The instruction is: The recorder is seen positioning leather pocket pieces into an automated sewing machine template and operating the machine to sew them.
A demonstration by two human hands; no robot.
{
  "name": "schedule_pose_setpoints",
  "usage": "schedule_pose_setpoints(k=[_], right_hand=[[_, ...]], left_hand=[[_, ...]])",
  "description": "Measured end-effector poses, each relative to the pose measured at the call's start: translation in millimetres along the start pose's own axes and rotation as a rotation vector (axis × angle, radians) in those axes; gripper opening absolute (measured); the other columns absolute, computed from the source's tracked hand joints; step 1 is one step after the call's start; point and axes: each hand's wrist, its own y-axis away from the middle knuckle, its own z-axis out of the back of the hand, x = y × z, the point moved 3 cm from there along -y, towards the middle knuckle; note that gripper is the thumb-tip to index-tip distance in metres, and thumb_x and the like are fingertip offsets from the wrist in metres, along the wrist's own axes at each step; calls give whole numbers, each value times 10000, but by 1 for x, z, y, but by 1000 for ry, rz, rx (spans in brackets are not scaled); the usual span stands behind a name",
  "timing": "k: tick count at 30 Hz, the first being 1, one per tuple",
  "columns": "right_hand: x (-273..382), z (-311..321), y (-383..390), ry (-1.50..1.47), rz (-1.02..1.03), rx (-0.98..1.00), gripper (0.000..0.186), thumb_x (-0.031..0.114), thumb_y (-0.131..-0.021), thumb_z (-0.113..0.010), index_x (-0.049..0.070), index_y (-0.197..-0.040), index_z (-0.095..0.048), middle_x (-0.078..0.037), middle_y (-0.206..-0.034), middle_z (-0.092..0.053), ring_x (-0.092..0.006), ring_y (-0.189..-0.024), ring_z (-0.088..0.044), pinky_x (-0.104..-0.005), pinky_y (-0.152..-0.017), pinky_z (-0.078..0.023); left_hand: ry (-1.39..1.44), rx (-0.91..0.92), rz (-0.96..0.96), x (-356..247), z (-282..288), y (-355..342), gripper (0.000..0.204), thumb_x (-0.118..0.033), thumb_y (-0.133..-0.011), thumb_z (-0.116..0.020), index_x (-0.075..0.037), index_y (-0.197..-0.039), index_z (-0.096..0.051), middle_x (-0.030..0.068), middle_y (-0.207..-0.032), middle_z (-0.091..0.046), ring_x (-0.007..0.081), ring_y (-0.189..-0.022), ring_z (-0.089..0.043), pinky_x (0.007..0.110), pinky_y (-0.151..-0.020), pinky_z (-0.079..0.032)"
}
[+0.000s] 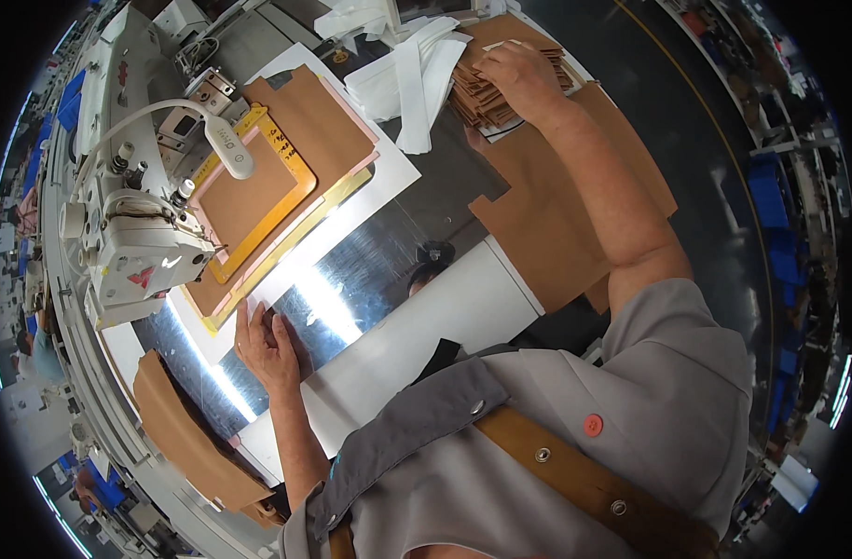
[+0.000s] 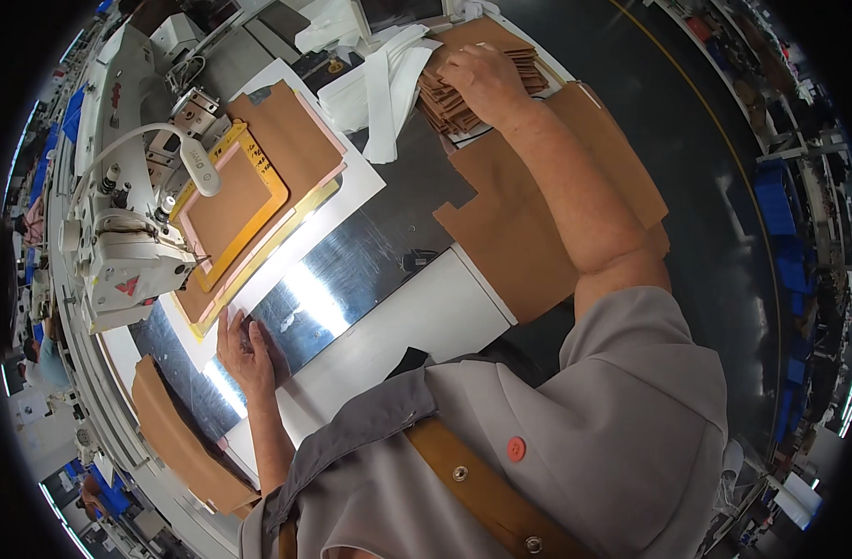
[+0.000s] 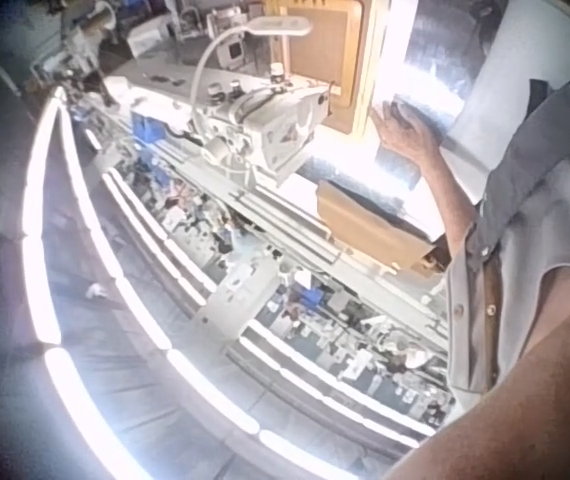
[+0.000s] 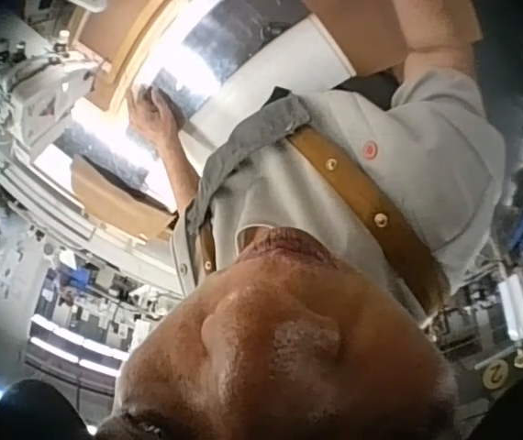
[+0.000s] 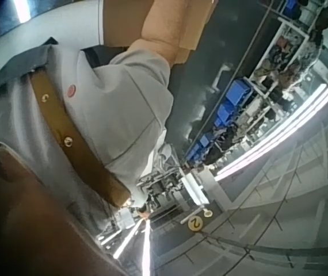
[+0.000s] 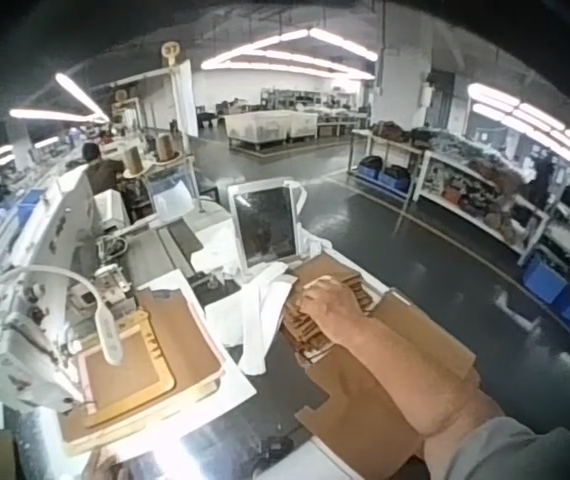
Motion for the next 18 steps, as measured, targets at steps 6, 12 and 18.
schedule_pose_setpoints(k=[6, 12, 18], right_hand=[[-15, 12, -8, 63, -216, -106, 110, 137, -860, -678, 137, -939, -756, 5, -957, -727, -223, -947, -668, -415, -823, -515], [-5, 32, -4, 35, -177, -156, 144, 207, -912, -721, 129, -1029, -751, 8, -1091, -733, -229, -1057, -659, -429, -912, -485], [-17, -5, 2, -3, -168, -75, 155, 209, -914, -726, 118, -1036, -758, 1, -1056, -743, -224, -1039, -669, -412, -900, -487]], left_hand=[[187, -5, 61, -11, 4, -1, 298, -225, -981, -664, -38, -1209, -714, 168, -1408, -622, 337, -1247, -606, 451, -1053, -436], [433, 75, -5, -80, 5, -19, 213, -141, -983, -676, -39, -1164, -723, 161, -1239, -715, 300, -1157, -688, 391, -1009, -517], [463, 155, -86, -107, 0, -31, 212, -141, -954, -705, -46, -1143, -727, 145, -1212, -727, 297, -1105, -708, 379, -971, -540]])
